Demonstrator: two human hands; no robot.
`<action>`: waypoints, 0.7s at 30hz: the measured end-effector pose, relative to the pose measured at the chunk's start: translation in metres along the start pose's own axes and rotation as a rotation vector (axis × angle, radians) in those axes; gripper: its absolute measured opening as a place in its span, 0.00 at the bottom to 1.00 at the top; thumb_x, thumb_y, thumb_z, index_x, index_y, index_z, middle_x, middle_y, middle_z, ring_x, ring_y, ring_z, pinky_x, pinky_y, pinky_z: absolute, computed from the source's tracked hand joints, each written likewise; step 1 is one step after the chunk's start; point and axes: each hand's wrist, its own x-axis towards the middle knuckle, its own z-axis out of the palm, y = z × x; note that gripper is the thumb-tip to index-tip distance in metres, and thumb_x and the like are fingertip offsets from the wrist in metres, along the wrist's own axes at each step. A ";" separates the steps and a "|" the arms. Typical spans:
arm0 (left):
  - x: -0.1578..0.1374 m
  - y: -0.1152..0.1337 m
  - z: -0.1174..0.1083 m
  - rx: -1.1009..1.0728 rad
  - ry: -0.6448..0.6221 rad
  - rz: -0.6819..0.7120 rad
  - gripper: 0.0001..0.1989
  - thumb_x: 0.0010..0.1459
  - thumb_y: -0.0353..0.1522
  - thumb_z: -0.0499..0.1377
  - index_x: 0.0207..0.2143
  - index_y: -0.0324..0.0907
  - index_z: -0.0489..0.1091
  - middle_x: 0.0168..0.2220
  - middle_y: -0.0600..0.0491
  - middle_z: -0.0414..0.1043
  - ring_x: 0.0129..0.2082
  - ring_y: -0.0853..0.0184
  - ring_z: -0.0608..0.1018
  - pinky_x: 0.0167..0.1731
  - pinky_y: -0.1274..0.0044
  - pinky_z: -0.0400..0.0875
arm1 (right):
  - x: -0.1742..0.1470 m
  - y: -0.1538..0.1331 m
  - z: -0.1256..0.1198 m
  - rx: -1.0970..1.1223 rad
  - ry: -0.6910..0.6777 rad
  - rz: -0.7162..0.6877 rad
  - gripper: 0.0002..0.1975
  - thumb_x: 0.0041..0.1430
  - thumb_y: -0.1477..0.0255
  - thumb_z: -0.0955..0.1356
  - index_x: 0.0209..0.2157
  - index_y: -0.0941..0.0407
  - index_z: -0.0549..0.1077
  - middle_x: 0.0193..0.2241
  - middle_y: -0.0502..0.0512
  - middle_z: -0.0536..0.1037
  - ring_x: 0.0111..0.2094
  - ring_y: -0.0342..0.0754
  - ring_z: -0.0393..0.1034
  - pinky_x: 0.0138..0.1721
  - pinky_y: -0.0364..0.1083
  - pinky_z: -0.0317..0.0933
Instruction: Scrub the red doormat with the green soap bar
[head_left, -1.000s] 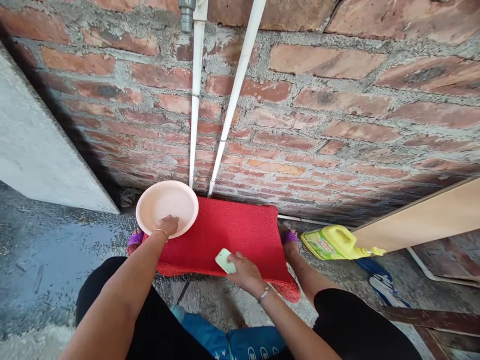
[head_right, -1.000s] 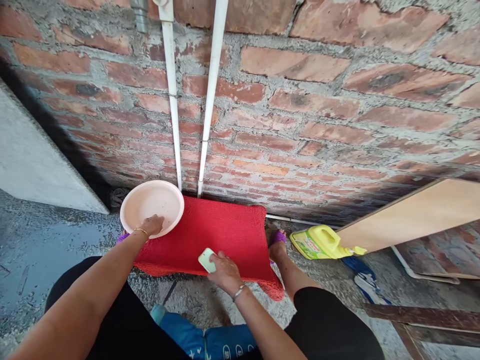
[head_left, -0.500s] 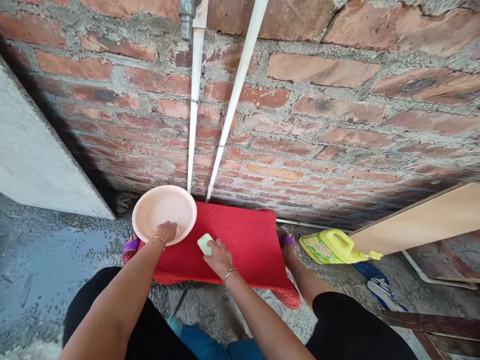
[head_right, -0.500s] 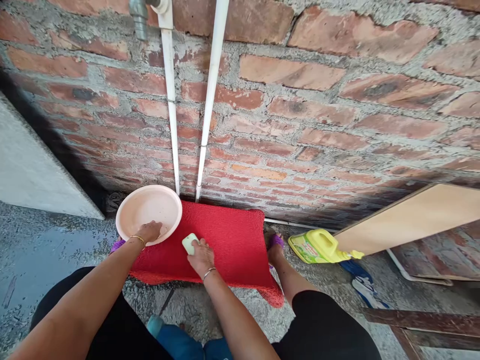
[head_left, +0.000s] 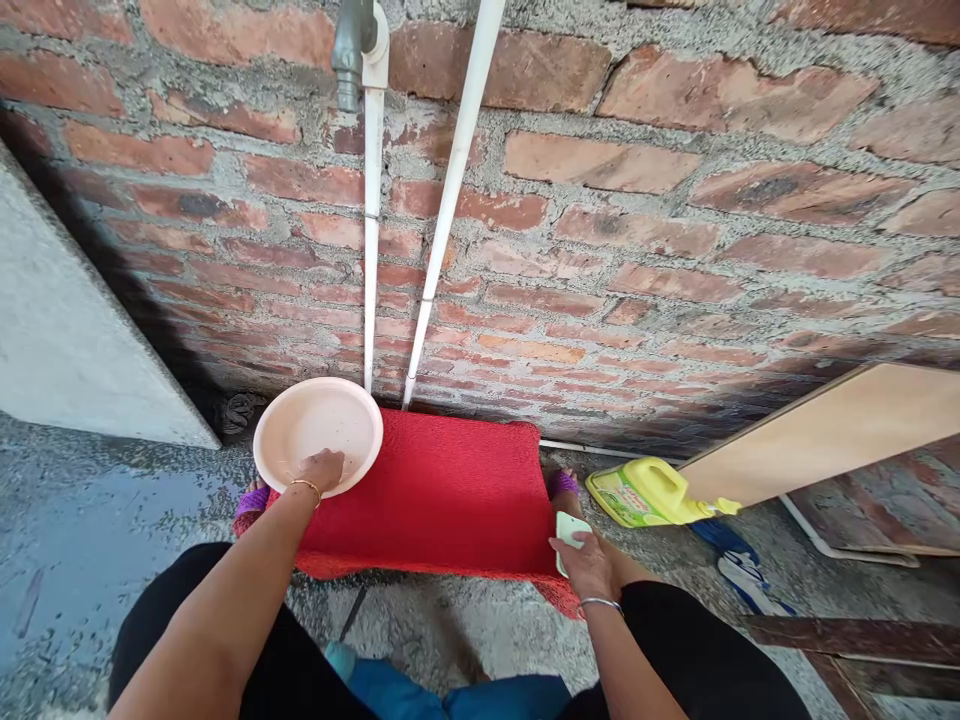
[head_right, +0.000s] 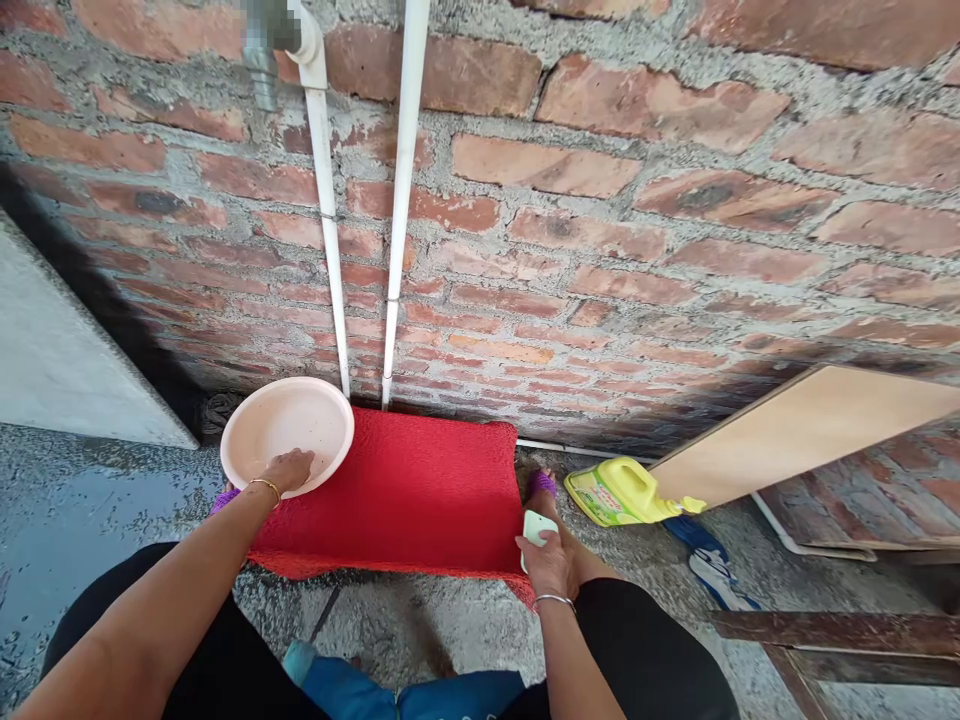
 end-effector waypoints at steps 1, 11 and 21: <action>0.000 0.000 0.000 0.000 -0.001 0.000 0.22 0.63 0.27 0.45 0.56 0.41 0.66 0.56 0.38 0.70 0.56 0.58 0.74 0.53 0.66 0.68 | -0.001 -0.001 0.001 0.018 0.011 0.006 0.19 0.56 0.59 0.66 0.44 0.56 0.71 0.33 0.61 0.74 0.35 0.56 0.75 0.35 0.50 0.66; 0.003 0.002 0.001 -0.004 0.016 -0.006 0.22 0.64 0.27 0.44 0.56 0.44 0.67 0.55 0.40 0.71 0.55 0.58 0.75 0.52 0.64 0.69 | -0.121 -0.160 0.051 0.021 -0.194 -0.605 0.19 0.53 0.64 0.70 0.47 0.47 0.72 0.46 0.52 0.72 0.44 0.49 0.71 0.45 0.46 0.63; 0.006 0.005 0.002 0.014 -0.009 -0.013 0.22 0.64 0.27 0.44 0.58 0.42 0.65 0.57 0.39 0.69 0.57 0.58 0.73 0.54 0.63 0.67 | -0.144 -0.236 0.064 -0.116 -0.325 -0.839 0.21 0.52 0.68 0.70 0.49 0.51 0.72 0.49 0.57 0.69 0.48 0.53 0.67 0.50 0.49 0.58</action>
